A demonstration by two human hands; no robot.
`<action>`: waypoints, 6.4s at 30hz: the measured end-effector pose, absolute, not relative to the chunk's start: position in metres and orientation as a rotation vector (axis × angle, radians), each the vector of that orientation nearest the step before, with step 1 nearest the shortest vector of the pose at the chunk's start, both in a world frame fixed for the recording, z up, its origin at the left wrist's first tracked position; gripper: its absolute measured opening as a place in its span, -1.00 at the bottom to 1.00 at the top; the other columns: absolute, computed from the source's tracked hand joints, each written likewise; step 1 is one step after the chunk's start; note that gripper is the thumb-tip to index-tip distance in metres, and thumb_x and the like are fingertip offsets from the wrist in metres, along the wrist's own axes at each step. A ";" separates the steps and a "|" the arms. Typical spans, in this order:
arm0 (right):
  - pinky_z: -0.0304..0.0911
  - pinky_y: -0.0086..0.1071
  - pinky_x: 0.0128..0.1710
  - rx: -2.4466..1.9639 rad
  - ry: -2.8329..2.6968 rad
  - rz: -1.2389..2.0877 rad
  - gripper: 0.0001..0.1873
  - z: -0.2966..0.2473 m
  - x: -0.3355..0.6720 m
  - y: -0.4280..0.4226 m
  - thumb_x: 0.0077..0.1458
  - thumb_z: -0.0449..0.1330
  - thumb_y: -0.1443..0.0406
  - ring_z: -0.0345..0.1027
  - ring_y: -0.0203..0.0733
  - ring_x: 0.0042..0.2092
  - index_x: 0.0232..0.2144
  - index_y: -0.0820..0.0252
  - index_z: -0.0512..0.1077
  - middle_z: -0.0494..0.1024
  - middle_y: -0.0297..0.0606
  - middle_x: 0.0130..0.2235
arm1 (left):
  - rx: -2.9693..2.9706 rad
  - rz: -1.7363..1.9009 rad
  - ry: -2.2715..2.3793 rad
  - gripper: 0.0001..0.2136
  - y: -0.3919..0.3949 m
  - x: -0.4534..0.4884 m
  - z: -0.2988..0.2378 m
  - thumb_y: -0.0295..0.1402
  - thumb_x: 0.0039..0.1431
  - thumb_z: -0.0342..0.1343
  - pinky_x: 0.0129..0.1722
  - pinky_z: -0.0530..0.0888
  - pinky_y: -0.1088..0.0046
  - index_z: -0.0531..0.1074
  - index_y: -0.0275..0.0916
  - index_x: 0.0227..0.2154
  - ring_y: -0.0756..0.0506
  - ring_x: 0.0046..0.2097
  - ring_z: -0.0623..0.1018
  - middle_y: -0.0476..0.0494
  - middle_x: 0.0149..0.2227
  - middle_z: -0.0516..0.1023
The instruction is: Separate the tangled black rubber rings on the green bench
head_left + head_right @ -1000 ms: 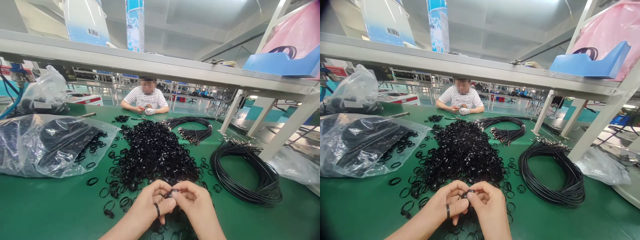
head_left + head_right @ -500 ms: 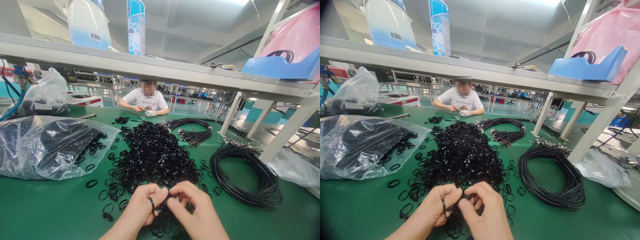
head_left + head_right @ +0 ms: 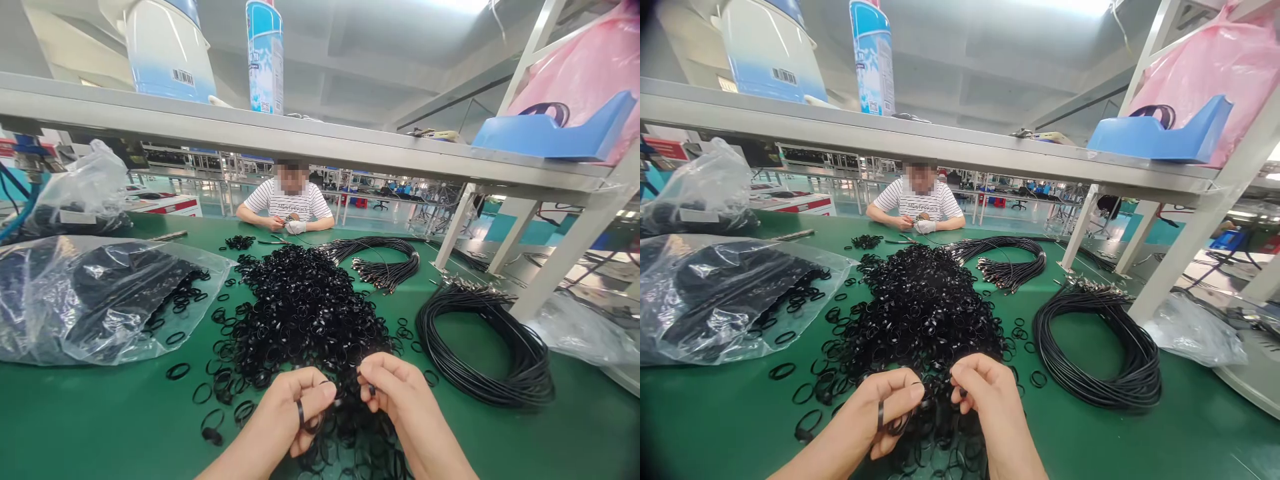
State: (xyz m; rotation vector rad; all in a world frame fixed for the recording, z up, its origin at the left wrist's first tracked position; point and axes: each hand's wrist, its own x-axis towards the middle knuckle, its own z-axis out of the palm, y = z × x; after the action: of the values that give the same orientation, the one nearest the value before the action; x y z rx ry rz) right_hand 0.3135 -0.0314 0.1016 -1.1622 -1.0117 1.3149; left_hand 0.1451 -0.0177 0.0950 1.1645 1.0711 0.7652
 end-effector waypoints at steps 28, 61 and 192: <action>0.20 -0.46 -0.45 -1.332 -1.289 1.022 -0.91 0.106 0.339 -0.021 -0.02 0.15 0.29 0.31 -0.28 -0.44 -0.42 0.21 0.38 0.41 -0.36 -0.51 | 1.165 0.823 1.159 -0.56 -0.005 0.155 0.090 0.04 -0.11 0.17 -0.76 -0.02 0.65 0.49 -0.32 -0.47 0.15 -0.74 0.12 0.12 -0.71 0.26; 0.21 -0.34 -0.25 -1.519 -1.795 0.497 -0.69 0.091 0.335 -0.025 0.10 -0.03 0.42 0.37 -0.17 -0.24 -0.28 0.02 0.45 0.52 -0.35 -0.28 | 1.012 0.838 1.054 -0.71 -0.005 0.150 0.085 -0.10 0.07 0.12 -0.70 -0.15 0.62 0.42 -0.27 -0.38 0.16 -0.68 -0.02 0.16 -0.70 0.19; 0.13 -0.51 -0.47 -1.391 -1.507 0.978 -0.89 0.086 0.319 -0.023 -0.09 0.12 0.44 0.23 -0.35 -0.48 -0.47 0.20 0.43 0.40 -0.41 -0.54 | 1.894 0.722 1.234 -0.56 -0.008 0.142 0.087 -0.36 -0.09 0.22 -0.22 0.31 0.43 0.35 -0.06 -0.07 -0.09 -0.22 0.35 -0.04 -0.08 0.41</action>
State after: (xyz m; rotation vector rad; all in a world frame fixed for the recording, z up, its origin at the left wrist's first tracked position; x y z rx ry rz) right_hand 0.3190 -0.0234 0.0858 -1.3910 -1.5073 0.9780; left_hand 0.1423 -0.0083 0.0869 1.8942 1.2338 0.7221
